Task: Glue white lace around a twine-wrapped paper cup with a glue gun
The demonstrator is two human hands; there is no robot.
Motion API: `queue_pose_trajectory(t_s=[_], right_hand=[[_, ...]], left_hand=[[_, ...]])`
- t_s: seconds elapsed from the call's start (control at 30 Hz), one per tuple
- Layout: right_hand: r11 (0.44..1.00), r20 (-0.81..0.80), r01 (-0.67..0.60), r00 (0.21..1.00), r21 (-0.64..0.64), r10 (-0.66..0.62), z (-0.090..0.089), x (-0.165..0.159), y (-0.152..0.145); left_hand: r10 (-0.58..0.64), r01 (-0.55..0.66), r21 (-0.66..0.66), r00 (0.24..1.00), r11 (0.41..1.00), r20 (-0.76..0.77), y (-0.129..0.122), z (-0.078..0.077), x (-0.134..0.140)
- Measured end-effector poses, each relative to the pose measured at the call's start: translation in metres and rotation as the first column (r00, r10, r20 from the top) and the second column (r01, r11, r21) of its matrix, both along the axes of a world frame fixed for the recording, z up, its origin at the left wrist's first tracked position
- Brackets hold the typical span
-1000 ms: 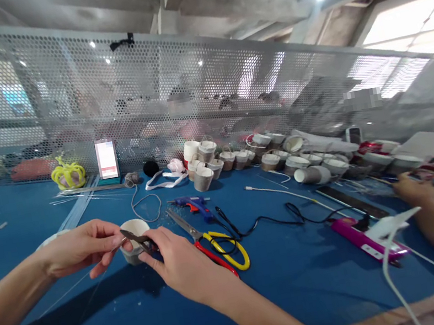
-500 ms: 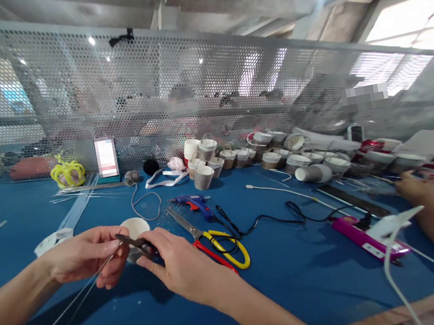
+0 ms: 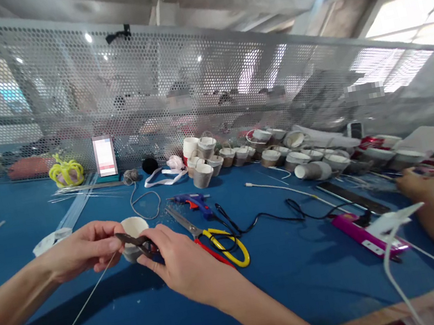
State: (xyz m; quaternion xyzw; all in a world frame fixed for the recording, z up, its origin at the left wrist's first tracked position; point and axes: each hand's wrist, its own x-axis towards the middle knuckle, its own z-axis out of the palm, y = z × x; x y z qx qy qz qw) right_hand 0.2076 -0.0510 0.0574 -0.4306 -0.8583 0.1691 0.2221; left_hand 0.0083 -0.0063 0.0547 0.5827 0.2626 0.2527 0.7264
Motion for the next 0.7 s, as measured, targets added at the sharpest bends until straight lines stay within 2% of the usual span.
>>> queue_pose_trajectory(t_s=[0.27, 0.7], right_hand=[[0.998, -0.090, -0.032, 0.996, -0.054, 0.027, -0.0020, 0.0037, 0.0020], [1.000, -0.059, -0.016, 0.998, -0.018, 0.015, -0.0023, 0.0038, 0.0027]], left_hand=[[0.018, -0.017, -0.010, 1.000, 1.000, 0.004, -0.0001, 0.0025, 0.0010], [0.028, -0.028, -0.017, 1.000, 0.999, -0.004, -0.0003, -0.0008, 0.0006]])
